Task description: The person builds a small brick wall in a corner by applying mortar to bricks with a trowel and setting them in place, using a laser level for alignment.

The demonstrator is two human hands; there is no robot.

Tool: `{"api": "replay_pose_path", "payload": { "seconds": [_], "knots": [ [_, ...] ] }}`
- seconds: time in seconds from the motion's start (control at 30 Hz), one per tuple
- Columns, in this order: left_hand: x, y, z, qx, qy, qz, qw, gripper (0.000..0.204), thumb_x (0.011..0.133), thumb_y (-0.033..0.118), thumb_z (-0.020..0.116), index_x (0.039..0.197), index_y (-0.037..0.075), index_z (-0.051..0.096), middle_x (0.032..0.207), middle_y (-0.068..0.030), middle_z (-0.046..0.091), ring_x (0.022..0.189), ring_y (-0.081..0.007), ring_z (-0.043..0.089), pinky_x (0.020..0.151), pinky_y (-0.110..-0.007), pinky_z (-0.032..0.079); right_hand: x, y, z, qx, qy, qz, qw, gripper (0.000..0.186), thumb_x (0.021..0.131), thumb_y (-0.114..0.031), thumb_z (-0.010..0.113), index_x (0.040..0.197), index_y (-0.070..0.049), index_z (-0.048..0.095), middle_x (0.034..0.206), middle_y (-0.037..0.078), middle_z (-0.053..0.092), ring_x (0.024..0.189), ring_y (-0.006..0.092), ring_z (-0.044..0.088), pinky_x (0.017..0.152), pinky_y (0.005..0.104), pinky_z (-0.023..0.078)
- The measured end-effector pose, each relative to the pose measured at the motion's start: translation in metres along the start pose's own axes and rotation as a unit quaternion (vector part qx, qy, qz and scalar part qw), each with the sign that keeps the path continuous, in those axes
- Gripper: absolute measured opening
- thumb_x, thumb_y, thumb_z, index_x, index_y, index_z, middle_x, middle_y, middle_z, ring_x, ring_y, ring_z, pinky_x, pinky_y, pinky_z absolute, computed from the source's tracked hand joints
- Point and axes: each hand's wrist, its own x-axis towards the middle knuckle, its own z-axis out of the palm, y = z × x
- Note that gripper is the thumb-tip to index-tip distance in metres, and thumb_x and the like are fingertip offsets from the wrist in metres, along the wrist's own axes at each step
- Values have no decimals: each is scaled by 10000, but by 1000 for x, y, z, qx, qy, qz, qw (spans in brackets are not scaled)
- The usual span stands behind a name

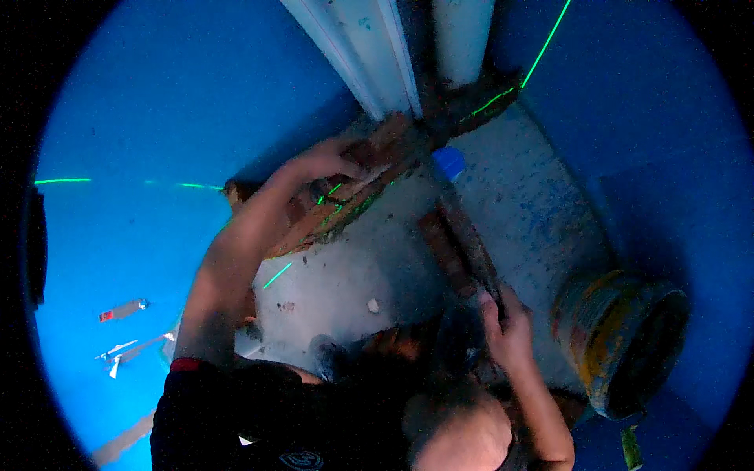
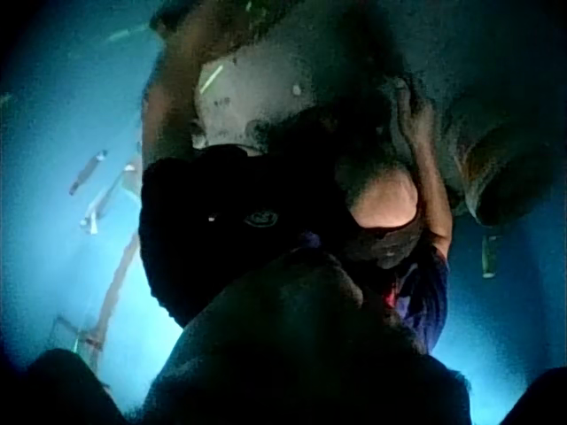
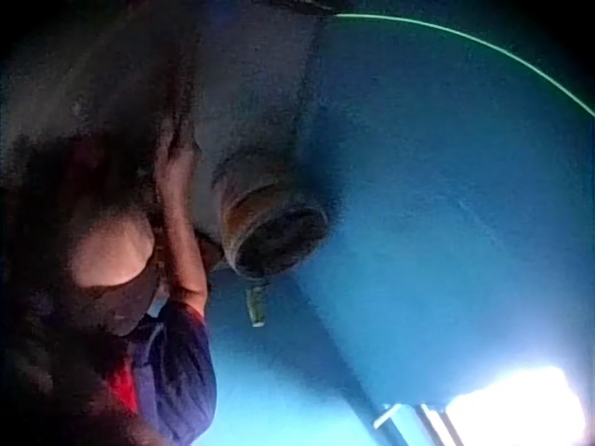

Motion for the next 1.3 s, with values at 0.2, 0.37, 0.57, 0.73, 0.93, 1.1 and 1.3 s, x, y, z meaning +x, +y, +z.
{"api": "replay_pose_path", "payload": {
  "seconds": [0.2, 0.37, 0.57, 0.73, 0.93, 1.1, 1.3],
  "knots": [
    [-32, -14, -31, 59, 126, -7, 990, 648, 739, 284, 752, 1297, 63, 505, 1279, -148, 545, 1130, -259, 534, 949, -351, 430, 11, -23, -9, -11, 69, -108, 992, 356, 908, -164, 575, 1217, -6, 496, 879, 66, 531, 773, 130, 487, 720, 268, 428],
    [-54, -10, -51, 149, 204, 44, 967, 387, 763, 267, 692, 1051, 17, 631, 1040, -163, 650, 1007, -313, 595, 839, -381, 472, 19, -21, -11, 50, -25, -32, 998, 432, 934, -171, 525, 1320, 0, 435, 943, 46, 529, 833, 132, 487, 745, 270, 429],
    [-133, 5, -60, 381, 310, 121, 862, 193, 826, 172, 638, 940, 17, 654, 946, -168, 633, 827, -304, 611, 726, -384, 492, 15, -8, 2, 74, 79, -56, 993, 453, 944, -164, 494, 1340, 39, 410, 915, 41, 527, 786, 105, 472, 707, 242, 418],
    [-211, 7, 55, 111, 131, 158, 973, 129, 801, 131, 662, 889, 38, 644, 896, -105, 635, 838, -238, 610, 720, -335, 488, 16, 1, -1, 87, 98, -2, 991, 456, 950, -160, 479, 1362, 17, 400, 1006, 76, 544, 882, 122, 489, 777, 262, 405],
    [-209, -48, 190, -235, -10, -5, 972, 197, 873, 182, 643, 1002, 33, 644, 856, -48, 663, 766, -131, 599, 694, -288, 483, 32, 28, 9, 27, 88, -105, 990, 481, 950, -124, 443, 1409, -18, 346, 829, 16, 516, 643, 78, 459, 564, 213, 398],
    [-203, -33, 183, -87, 45, -58, 993, 127, 836, 168, 627, 905, 64, 646, 762, -117, 626, 676, -236, 590, 625, -344, 470, 35, 26, 12, -18, 19, -106, 994, 513, 951, -102, 419, 1442, -36, 285, 836, 37, 523, 612, 88, 471, 540, 220, 418],
    [-150, 10, 53, 77, 249, 26, 965, 117, 788, 135, 609, 875, 58, 622, 782, -140, 597, 749, -320, 602, 656, -407, 478, 34, -10, 12, -25, -48, -73, 996, 524, 939, -99, 457, 1436, -44, 302, 979, 86, 574, 745, 131, 542, 676, 269, 481]
  ]
}}
